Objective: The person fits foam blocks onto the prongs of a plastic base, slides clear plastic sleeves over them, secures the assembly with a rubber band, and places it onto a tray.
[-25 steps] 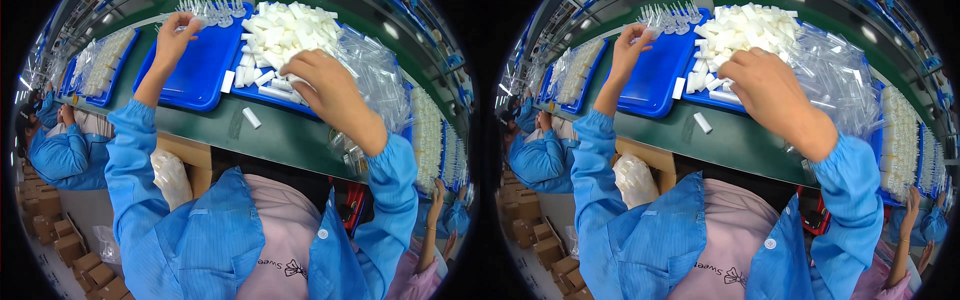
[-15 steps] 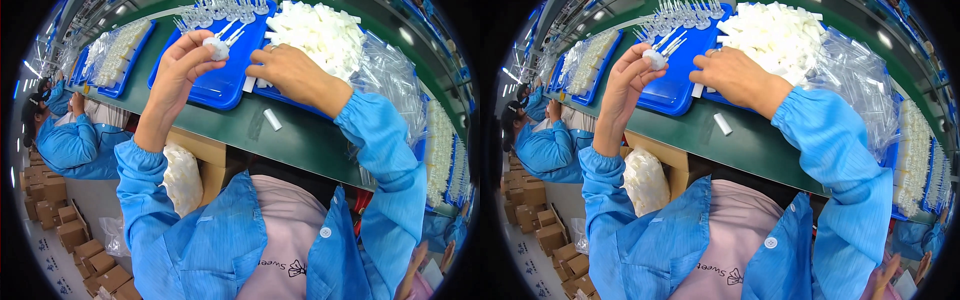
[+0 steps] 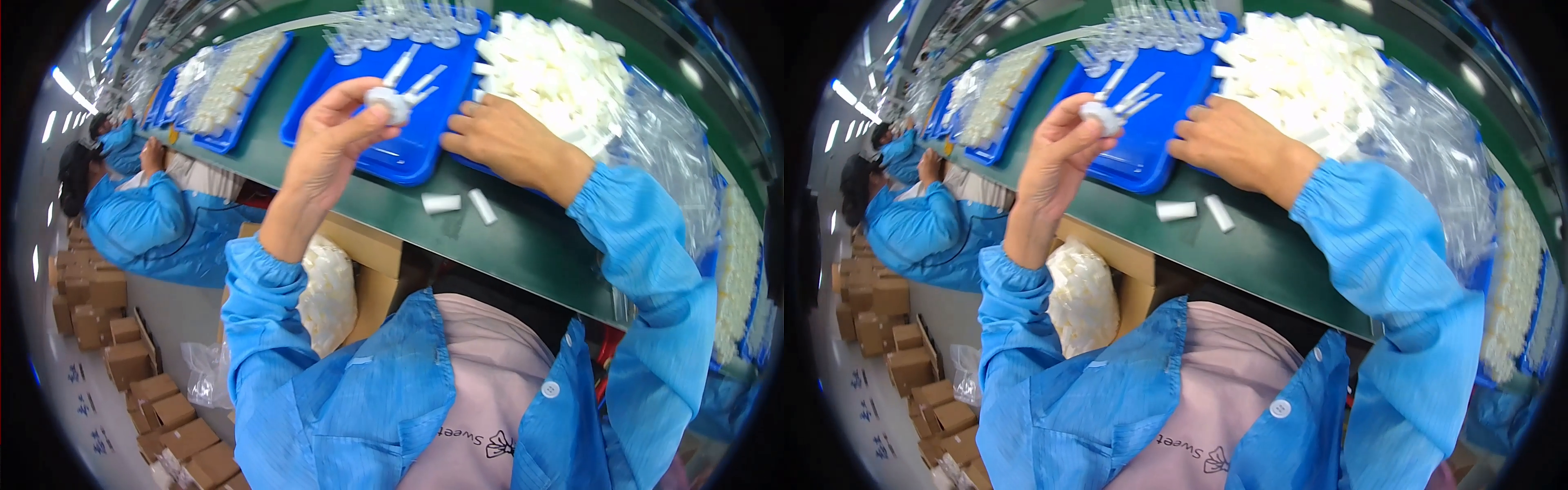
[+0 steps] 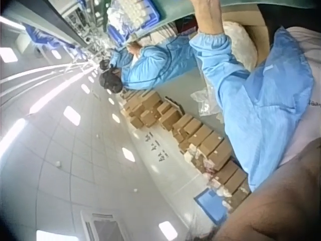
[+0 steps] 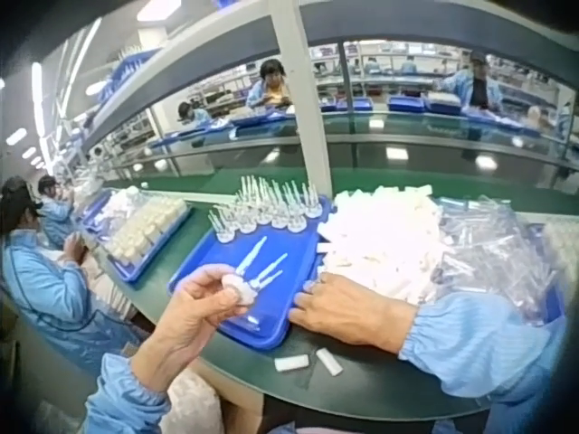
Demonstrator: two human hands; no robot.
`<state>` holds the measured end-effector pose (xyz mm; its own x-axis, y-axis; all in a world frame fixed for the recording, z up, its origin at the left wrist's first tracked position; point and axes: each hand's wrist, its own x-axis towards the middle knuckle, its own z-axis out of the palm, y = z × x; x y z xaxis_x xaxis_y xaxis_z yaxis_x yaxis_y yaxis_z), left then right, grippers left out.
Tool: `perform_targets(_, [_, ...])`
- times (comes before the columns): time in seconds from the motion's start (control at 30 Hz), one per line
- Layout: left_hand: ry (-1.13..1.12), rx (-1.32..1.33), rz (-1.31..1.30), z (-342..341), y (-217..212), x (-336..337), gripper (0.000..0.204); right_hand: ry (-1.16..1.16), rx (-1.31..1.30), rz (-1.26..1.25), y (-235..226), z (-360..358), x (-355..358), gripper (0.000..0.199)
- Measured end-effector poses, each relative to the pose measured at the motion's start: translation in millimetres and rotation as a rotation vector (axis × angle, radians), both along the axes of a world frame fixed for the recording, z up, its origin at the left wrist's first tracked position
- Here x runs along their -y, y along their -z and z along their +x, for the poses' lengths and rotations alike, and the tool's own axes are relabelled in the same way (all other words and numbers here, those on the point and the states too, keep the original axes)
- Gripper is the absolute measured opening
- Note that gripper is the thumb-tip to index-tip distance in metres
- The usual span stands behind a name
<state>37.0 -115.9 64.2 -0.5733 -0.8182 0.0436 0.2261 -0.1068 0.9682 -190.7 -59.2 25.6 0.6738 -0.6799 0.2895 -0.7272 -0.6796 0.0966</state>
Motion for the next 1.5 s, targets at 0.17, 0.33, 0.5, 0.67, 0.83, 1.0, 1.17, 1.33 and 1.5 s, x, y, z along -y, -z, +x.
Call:
perform_targets(0.17, [-0.020, -0.033, 0.031, -9, -3, -8, 0.032, 0.051, 0.041, 0.052, -4, -6, -13, 0.012])
perform_targets(0.33, [-0.016, -0.006, 0.010, -2, -7, -9, 0.033, 0.128, 0.199, 0.111, -22, 5, -23, 0.009])
perform_targets(0.5, [-0.001, 0.007, -0.056, -1, -12, -5, 0.032, -0.033, 0.232, 0.154, -3, 37, -45, 0.008])
perform_targets(0.67, [0.045, 0.012, -0.011, -6, -16, -16, 0.034, -0.067, -0.086, 0.074, 13, 53, -53, 0.020])
perform_targets(0.83, [0.054, -0.017, 0.038, -17, -18, -26, 0.030, -0.093, -0.229, -0.036, 17, 64, -69, 0.030])
perform_targets(1.0, [0.130, -0.013, -0.025, -31, -25, -39, 0.027, -0.066, -0.264, -0.051, 5, 60, -84, 0.027])
perform_targets(1.17, [0.186, 0.012, -0.089, -20, -29, -66, 0.027, 0.169, 0.506, 0.293, -59, 33, -136, 0.024])
perform_targets(1.33, [0.326, 0.012, -0.720, -21, -20, -114, 0.014, 0.498, 1.412, 0.334, -65, -7, -214, 0.031])
perform_targets(1.5, [0.518, -0.086, -0.512, -41, 2, -141, 0.016, 0.634, 2.040, 0.191, -40, -14, -248, 0.036])
